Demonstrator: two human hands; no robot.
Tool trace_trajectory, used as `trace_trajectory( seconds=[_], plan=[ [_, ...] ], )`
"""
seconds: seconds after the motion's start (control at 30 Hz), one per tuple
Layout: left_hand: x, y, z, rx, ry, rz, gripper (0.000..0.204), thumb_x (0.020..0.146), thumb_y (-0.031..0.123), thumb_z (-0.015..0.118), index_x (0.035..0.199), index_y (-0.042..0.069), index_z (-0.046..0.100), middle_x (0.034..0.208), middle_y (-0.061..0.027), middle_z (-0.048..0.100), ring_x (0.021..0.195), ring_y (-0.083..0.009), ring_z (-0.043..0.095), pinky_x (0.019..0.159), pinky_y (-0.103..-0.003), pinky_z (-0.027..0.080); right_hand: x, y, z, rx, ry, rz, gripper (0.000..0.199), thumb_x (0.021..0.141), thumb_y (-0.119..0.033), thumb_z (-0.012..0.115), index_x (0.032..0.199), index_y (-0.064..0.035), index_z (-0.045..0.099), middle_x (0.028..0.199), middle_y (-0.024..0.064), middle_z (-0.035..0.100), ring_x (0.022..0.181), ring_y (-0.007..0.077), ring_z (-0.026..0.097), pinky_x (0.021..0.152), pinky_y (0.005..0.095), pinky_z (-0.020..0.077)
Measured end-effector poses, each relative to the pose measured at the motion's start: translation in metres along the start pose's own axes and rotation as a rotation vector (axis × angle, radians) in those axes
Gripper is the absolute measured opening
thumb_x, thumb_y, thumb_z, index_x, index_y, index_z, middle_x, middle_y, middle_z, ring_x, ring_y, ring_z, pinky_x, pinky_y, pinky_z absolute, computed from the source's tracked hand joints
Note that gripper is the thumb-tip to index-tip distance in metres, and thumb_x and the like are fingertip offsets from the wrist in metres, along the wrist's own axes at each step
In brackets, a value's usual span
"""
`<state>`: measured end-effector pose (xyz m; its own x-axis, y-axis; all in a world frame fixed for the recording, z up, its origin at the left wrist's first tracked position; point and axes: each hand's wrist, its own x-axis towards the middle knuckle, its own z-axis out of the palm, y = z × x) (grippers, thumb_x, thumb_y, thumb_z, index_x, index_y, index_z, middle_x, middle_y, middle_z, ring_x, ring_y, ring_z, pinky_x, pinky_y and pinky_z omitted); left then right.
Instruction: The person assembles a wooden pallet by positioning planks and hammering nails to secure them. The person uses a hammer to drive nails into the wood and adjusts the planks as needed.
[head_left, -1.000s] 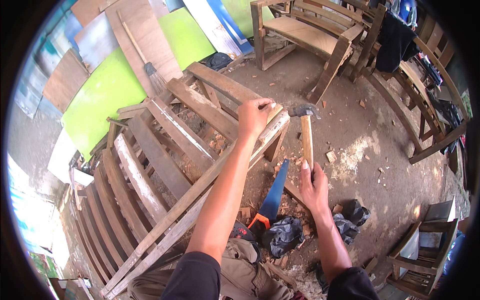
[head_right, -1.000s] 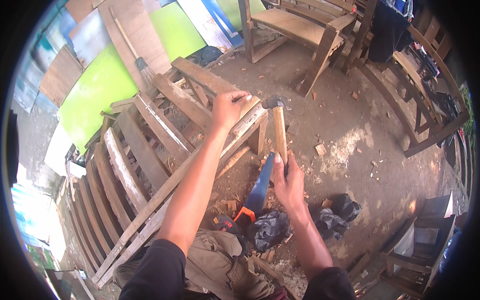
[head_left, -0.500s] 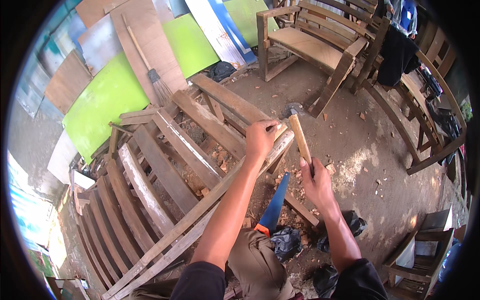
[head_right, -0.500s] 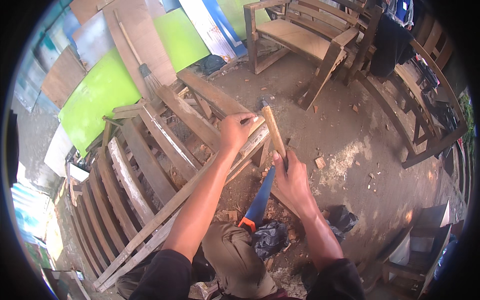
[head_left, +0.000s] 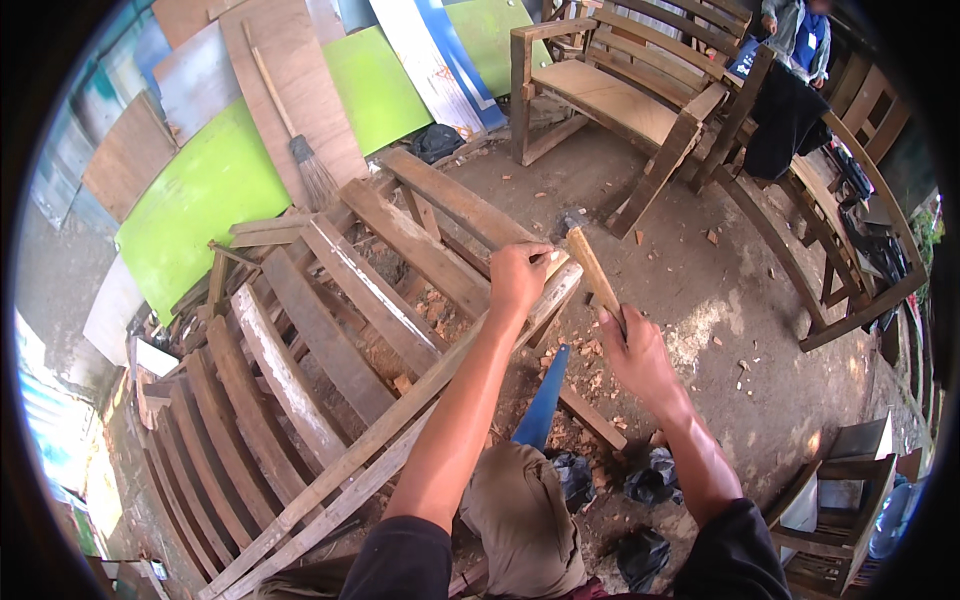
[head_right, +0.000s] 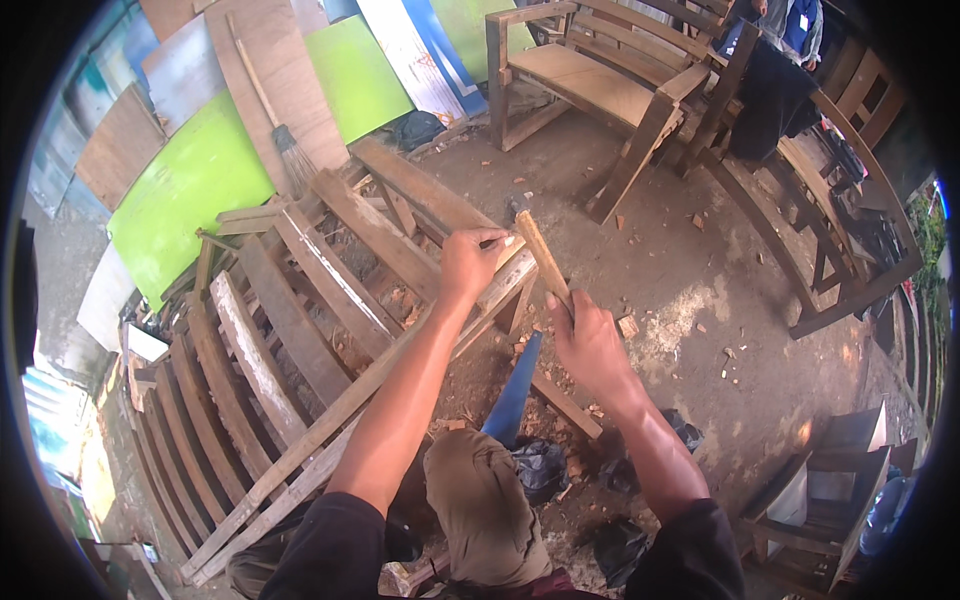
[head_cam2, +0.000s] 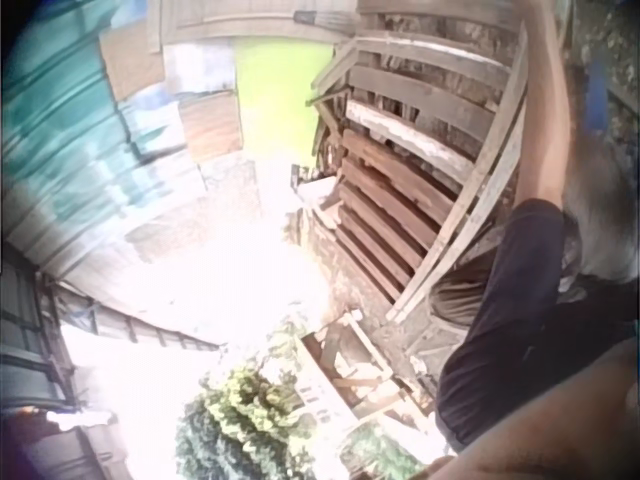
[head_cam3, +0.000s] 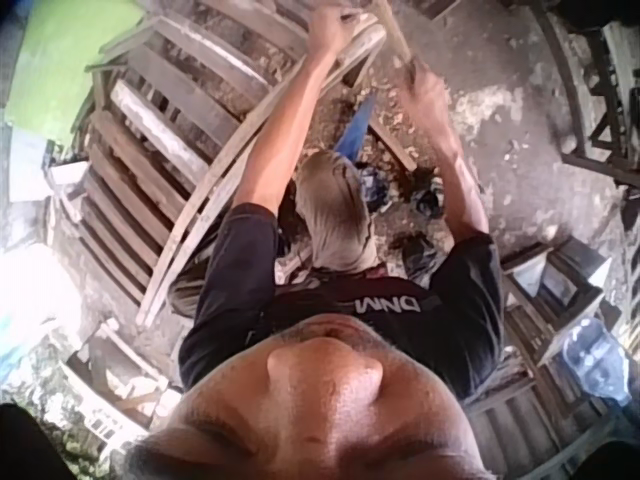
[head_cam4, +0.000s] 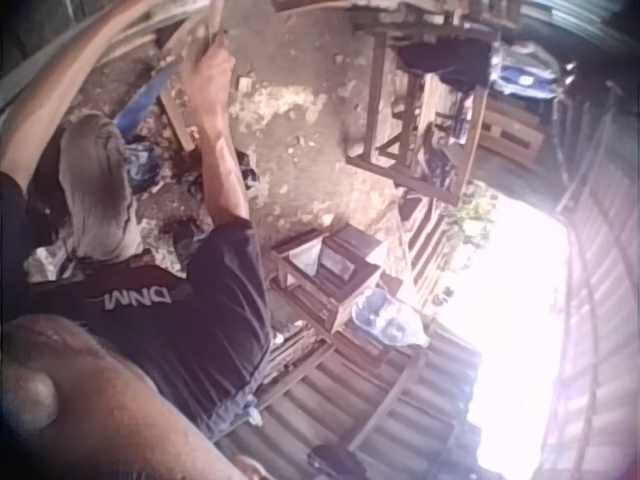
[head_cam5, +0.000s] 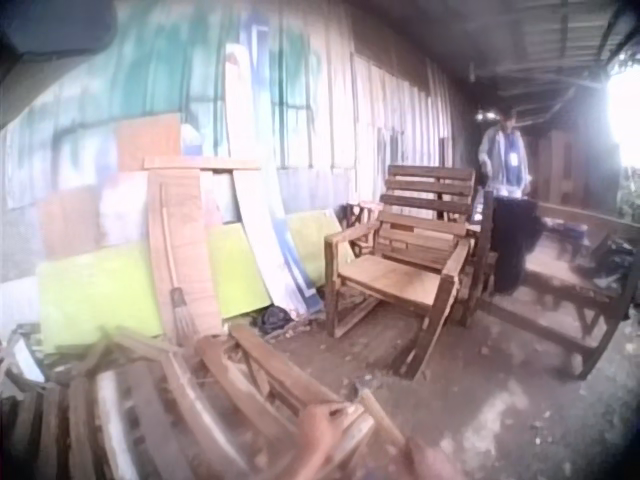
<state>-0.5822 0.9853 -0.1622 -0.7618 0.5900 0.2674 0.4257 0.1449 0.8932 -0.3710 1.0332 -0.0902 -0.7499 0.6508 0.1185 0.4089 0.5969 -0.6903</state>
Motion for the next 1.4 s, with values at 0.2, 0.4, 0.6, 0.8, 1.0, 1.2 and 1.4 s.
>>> trace_trajectory(
  seconds=[0.2,0.4,0.6,0.8,1.0,1.2,1.4],
  plan=[
    [0.0,0.004,-0.002,0.037,-0.025,-0.045,0.018,0.088,0.012,0.075,0.103,0.003,0.079,0.1,-0.0186,0.076,0.093,-0.03,0.075,0.082,-0.035,0.056,0.001,0.004,-0.004,-0.027,0.005,-0.011,0.036,0.106,-0.027,0.055,0.086,0.0032,0.052,0.062,0.0239,0.056,0.052,0.0368,0.057,0.054,0.0472,0.0421],
    [0.0,0.001,-0.001,-0.014,-0.004,-0.017,0.018,0.087,0.012,0.075,0.103,0.004,0.079,0.101,-0.0188,0.076,0.094,-0.0308,0.075,0.083,-0.036,0.056,0.002,-0.004,-0.008,-0.068,-0.05,0.034,0.038,0.107,-0.029,0.053,0.091,0.0058,0.054,0.067,0.0293,0.06,0.067,0.0494,0.065,0.06,0.0546,0.0454],
    [0.002,0.0,-0.002,0.012,-0.023,-0.051,0.017,0.087,0.012,0.075,0.102,0.006,0.08,0.102,-0.0182,0.076,0.094,-0.0308,0.075,0.082,-0.036,0.056,0.003,0.0,-0.003,-0.053,0.001,-0.04,0.036,0.107,-0.026,0.054,0.088,0.0038,0.051,0.065,0.0271,0.056,0.059,0.0431,0.058,0.057,0.0507,0.0424],
    [0.0,0.005,-0.003,-0.002,-0.021,-0.061,0.016,0.087,0.013,0.075,0.101,0.007,0.08,0.1,-0.0175,0.076,0.092,-0.03,0.075,0.081,-0.036,0.055,0.006,0.0,-0.004,-0.083,0.002,-0.035,0.035,0.107,-0.026,0.053,0.088,0.0036,0.05,0.065,0.0285,0.057,0.062,0.0474,0.061,0.058,0.0536,0.0439],
    [0.003,-0.008,0.002,-0.006,-0.013,-0.008,0.016,0.087,0.013,0.076,0.1,0.005,0.08,0.101,-0.0175,0.076,0.092,-0.0295,0.075,0.081,-0.036,0.056,0.009,-0.003,-0.006,-0.084,-0.032,-0.045,0.035,0.107,-0.027,0.052,0.091,0.0038,0.051,0.067,0.0302,0.061,0.068,0.052,0.064,0.061,0.0565,0.0473],
    [0.002,-0.006,0.0,0.024,-0.011,0.032,0.017,0.085,0.01,0.075,0.1,0.003,0.079,0.102,-0.0182,0.076,0.093,-0.0319,0.074,0.083,-0.036,0.055,0.011,-0.002,-0.011,-0.133,-0.09,0.025,0.036,0.107,-0.029,0.051,0.092,0.0036,0.052,0.071,0.0323,0.063,0.072,0.0532,0.065,0.063,0.0575,0.0483],
    [0.001,-0.009,0.001,0.04,0.0,0.086,0.017,0.084,0.009,0.075,0.099,0.002,0.079,0.102,-0.0161,0.076,0.093,-0.0326,0.073,0.082,-0.036,0.055,0.011,-0.007,-0.011,-0.14,-0.065,0.046,0.035,0.106,-0.029,0.053,0.093,0.004,0.054,0.072,0.0327,0.062,0.073,0.0536,0.065,0.063,0.0572,0.0479]
  ],
)
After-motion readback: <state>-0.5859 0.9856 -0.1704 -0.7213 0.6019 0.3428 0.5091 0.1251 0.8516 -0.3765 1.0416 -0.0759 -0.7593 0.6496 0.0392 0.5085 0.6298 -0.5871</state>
